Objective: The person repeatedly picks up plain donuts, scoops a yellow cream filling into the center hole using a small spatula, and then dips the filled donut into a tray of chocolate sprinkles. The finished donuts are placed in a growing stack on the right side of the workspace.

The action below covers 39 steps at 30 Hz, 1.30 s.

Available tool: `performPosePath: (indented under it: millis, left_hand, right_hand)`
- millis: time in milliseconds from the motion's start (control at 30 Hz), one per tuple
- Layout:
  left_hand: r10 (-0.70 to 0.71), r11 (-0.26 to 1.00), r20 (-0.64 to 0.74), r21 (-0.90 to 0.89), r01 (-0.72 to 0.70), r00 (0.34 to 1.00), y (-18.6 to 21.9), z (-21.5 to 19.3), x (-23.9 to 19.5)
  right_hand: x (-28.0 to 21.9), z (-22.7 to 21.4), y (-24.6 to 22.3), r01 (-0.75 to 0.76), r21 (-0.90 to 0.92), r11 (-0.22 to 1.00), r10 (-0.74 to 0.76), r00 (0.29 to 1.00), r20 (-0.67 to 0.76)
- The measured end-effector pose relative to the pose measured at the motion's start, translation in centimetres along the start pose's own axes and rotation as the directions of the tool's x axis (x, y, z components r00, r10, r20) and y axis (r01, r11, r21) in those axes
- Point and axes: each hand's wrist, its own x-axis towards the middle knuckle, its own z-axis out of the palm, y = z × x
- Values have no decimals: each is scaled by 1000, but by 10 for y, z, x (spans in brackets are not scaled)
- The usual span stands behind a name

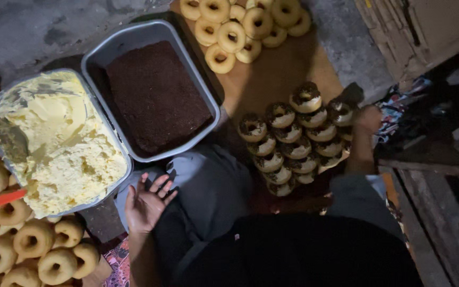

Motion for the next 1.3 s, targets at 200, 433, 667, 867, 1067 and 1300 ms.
performPosePath:
  millis: [200, 433, 667, 867, 1067, 1300]
  left_hand:
    - [-14, 1000, -8, -18, 14, 1000, -1, 8, 7]
    - [-9, 1000, -53, -18, 8, 999, -4, 13, 8]
    - [9, 999, 4, -54, -9, 1000, -9, 16, 11]
    - [-20, 999, -7, -37, 20, 1000, -6, 24, 14]
    - [9, 999, 66, 44, -12, 998, -6, 19, 11]
    - [174, 953, 144, 226, -203, 974, -55, 15, 15]
  right_hand:
    - [14, 38, -78, 510, 179, 841, -379, 793, -477]
    - [13, 108, -308, 648, 560, 517, -625, 732, -271]
    - [-18, 114, -457, 576, 526, 626, -663, 748, -31]
    - [-8, 101, -448, 535, 587, 608, -607, 790, -91]
    - [-74, 47, -368, 452, 869, 203, -513, 805, -298]
    - [-349, -56, -257, 172, 966, -192, -921, 309, -238]
